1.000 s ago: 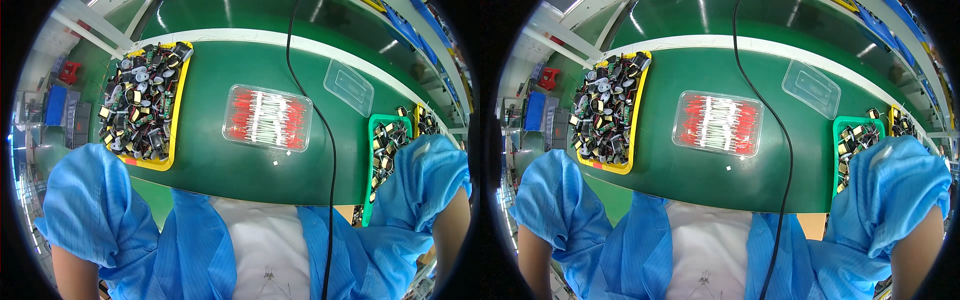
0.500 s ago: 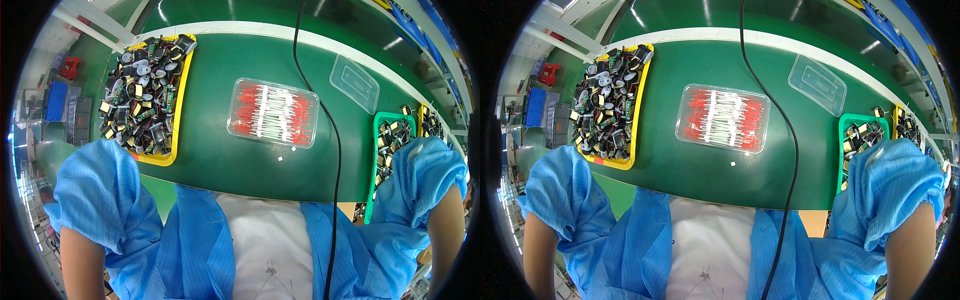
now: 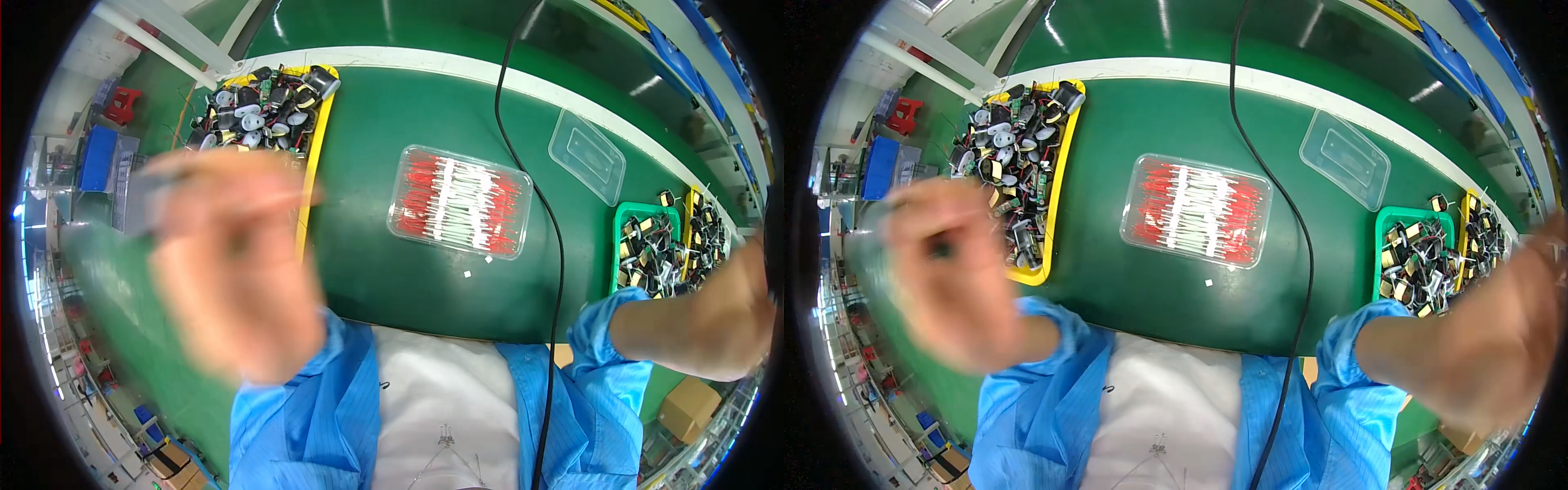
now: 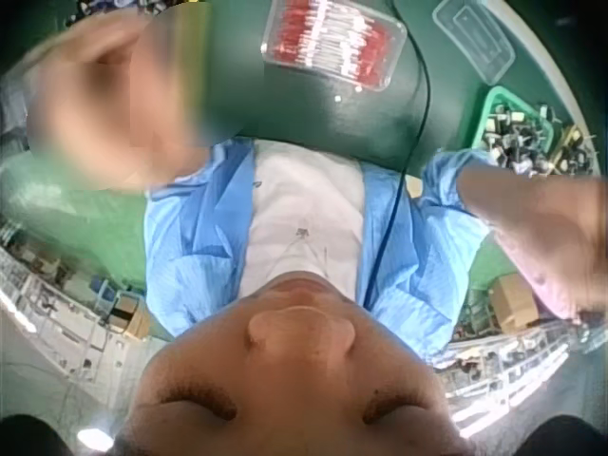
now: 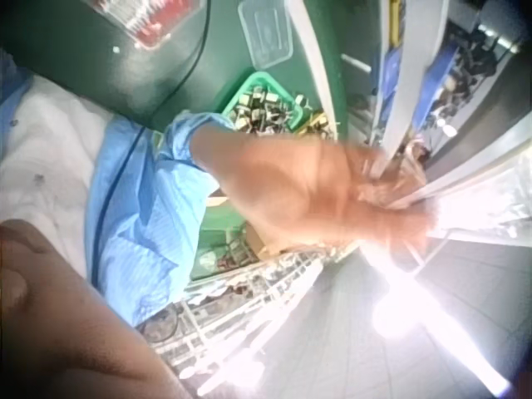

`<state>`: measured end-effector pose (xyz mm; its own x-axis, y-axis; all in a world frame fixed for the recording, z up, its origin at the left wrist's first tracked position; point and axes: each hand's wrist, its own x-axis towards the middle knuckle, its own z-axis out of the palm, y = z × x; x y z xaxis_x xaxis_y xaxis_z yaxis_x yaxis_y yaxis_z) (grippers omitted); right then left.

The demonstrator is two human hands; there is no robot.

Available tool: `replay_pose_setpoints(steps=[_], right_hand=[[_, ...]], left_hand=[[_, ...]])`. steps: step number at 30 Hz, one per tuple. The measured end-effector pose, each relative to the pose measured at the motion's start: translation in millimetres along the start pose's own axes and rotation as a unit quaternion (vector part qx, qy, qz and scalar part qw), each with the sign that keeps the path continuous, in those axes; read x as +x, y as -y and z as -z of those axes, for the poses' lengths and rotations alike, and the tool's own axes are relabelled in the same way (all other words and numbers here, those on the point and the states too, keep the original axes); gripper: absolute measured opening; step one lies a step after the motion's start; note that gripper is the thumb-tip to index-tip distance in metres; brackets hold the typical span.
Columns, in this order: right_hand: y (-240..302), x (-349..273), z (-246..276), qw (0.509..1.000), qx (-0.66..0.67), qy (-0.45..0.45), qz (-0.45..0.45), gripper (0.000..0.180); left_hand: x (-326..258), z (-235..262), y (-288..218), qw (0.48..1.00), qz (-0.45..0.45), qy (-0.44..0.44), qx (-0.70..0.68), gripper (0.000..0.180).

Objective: The person picks up small electronic components from a yellow tray and uses a cotton swab to clean the surface of the device. They then insert a red wire into a port on the component and place the finished unit into a green tray. The process is repeated for multiple units.

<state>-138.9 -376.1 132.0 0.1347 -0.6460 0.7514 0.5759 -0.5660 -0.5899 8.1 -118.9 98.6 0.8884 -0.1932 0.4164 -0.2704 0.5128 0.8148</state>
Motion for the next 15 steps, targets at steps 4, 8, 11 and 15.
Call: replay_pose_setpoints(steps=[4, 8, 11, 15], right_hand=[[-27.0, -29.8, -2.9, 0.990, -0.009, 0.099, -0.101, 0.045], [-55.9, -59.0, -14.9, 0.964, 0.078, 0.132, -0.217, 0.037], [-69.3, -67.4, -16.7, 0.914, 0.140, 0.191, -0.328, 0.035], [-74.9, -77.0, -30.4, 0.851, 0.219, 0.188, -0.439, 0.031]], left_hand=[[-6.6, -11.9, 101.9, 0.968, 0.203, 0.151, -0.005, 0.022], [-11.9, -9.9, 128.1, 0.928, 0.293, 0.210, -0.097, 0.020], [-11.5, -5.7, 124.5, 0.918, 0.255, 0.304, -0.001, 0.022], [-13.7, 5.4, 134.0, 0.928, 0.212, 0.307, -0.005, 0.027]])
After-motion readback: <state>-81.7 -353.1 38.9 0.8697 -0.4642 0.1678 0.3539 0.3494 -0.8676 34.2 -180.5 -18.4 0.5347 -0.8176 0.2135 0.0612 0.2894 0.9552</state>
